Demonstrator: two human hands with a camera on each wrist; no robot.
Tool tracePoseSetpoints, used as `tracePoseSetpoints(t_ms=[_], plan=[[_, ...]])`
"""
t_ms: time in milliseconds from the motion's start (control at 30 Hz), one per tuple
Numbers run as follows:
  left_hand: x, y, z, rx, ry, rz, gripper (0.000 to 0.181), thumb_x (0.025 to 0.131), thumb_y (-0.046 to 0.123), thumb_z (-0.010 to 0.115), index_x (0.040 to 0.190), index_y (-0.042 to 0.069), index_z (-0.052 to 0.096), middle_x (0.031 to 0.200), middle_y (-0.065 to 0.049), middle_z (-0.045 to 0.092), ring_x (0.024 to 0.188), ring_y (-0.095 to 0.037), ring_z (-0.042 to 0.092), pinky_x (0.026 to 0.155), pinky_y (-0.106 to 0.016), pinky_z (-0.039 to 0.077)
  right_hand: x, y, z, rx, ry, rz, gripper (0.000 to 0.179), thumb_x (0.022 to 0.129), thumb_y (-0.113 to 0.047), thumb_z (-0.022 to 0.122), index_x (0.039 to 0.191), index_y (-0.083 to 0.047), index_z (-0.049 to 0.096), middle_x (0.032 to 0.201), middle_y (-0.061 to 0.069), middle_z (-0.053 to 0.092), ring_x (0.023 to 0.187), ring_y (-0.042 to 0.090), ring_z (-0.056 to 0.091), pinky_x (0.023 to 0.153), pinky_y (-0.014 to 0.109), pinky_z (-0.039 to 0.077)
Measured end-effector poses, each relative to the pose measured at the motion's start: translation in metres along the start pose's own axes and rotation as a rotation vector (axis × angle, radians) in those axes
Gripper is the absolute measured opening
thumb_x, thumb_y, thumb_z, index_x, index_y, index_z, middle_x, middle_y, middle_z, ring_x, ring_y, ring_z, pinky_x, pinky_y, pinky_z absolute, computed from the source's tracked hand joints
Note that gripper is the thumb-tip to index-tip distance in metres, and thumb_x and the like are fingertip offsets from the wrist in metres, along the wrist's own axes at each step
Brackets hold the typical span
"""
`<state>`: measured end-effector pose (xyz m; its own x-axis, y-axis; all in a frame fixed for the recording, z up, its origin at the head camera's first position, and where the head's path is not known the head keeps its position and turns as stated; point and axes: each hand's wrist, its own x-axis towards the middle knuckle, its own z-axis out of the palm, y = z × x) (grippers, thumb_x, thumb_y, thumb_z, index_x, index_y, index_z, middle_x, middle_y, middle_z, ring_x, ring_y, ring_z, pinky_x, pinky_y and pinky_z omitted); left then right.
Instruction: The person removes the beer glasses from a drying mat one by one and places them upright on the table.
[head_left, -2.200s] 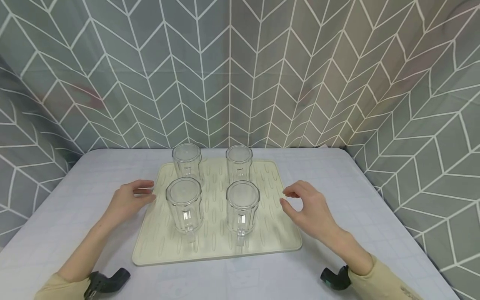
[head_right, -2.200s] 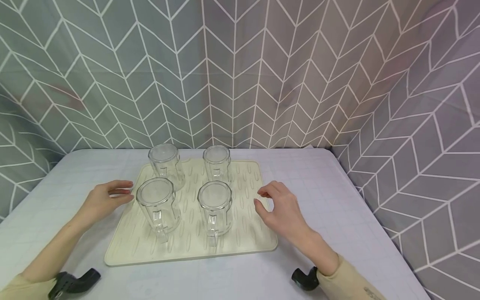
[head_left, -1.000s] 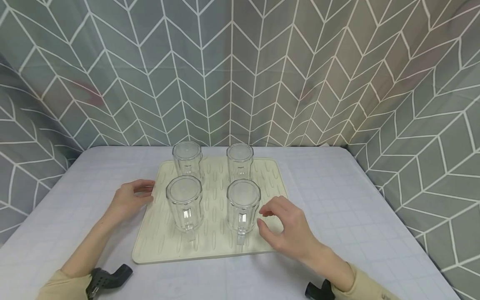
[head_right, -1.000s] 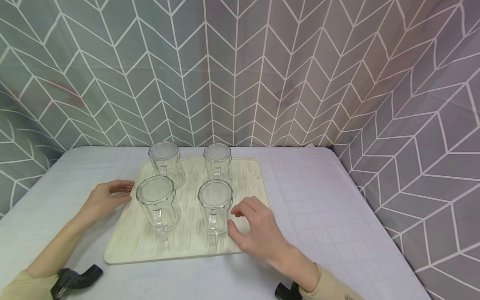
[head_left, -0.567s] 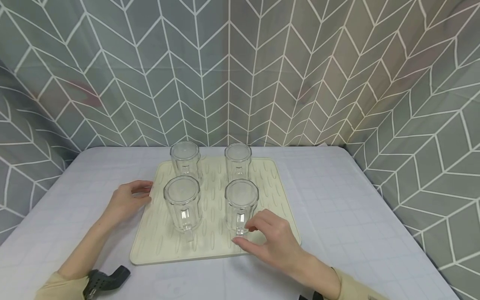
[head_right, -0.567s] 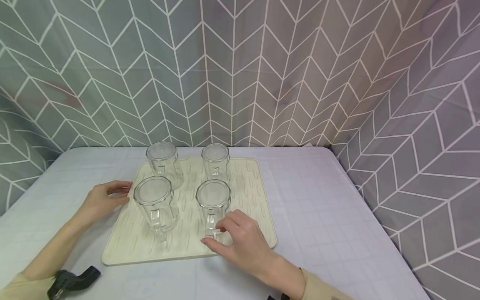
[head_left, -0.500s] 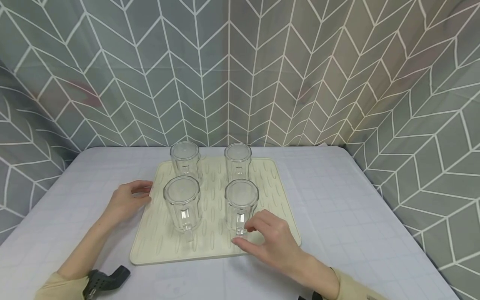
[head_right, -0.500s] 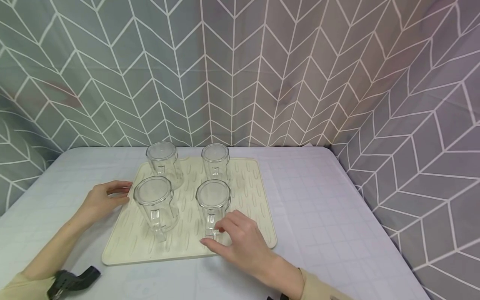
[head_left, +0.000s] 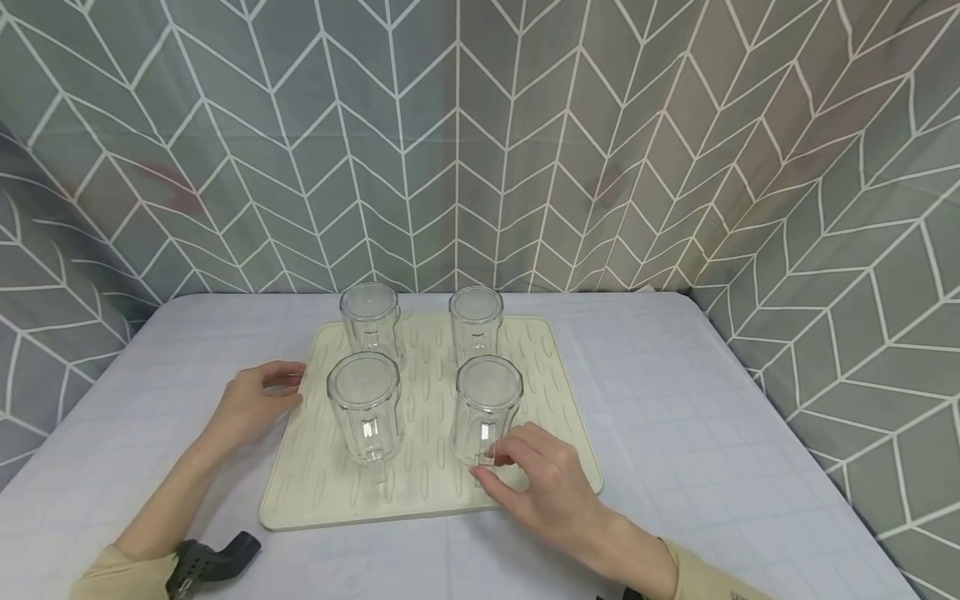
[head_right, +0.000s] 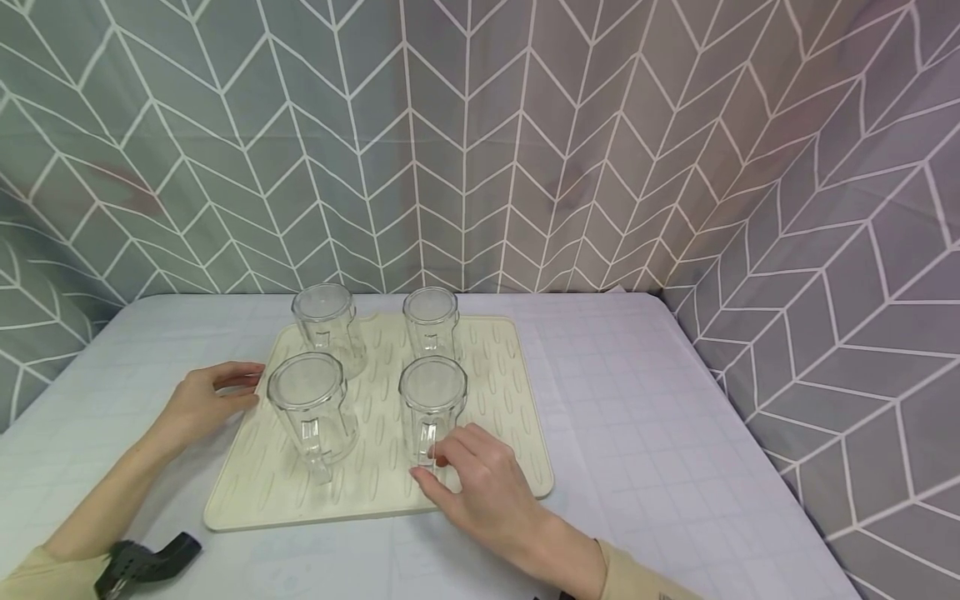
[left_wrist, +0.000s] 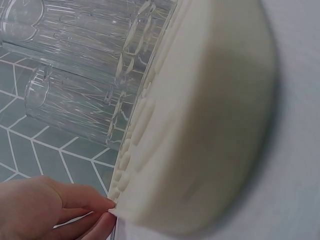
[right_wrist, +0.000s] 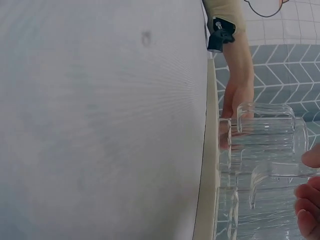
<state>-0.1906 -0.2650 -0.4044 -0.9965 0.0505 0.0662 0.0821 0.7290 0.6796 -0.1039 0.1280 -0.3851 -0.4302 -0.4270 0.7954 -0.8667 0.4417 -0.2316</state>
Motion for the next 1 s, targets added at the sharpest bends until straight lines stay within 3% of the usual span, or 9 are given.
tracePoseSetpoints(t_ms=[467,1000], plan=[[0.001,0.001,0.0,0.004,-0.002,0.0,0.048,0.092,0.009,0.065,0.135,-0.009,0.054,0.128,-0.034,0.06,0.112,-0.046,0.065,0.094,-0.054,0.055,0.0,0.0,-0.013,-0.009,-0.033,0.073,0.021,0.071,-0.002,0.082,0.085,-0.009,0.068,0.074,-0.004,0.065,0.065,0.007,0.059,0.063,0.01,0.05],[-0.001,0.001,0.0,0.006,0.0,-0.006,0.048,0.091,0.008,0.065,0.134,-0.009,0.054,0.127,-0.035,0.06,0.112,-0.046,0.065,0.094,-0.055,0.055,0.002,0.0,-0.023,0.014,-0.058,0.136,0.024,0.071,0.004,0.08,0.093,-0.003,0.071,0.075,-0.004,0.067,0.065,0.002,0.065,0.061,0.011,0.056]])
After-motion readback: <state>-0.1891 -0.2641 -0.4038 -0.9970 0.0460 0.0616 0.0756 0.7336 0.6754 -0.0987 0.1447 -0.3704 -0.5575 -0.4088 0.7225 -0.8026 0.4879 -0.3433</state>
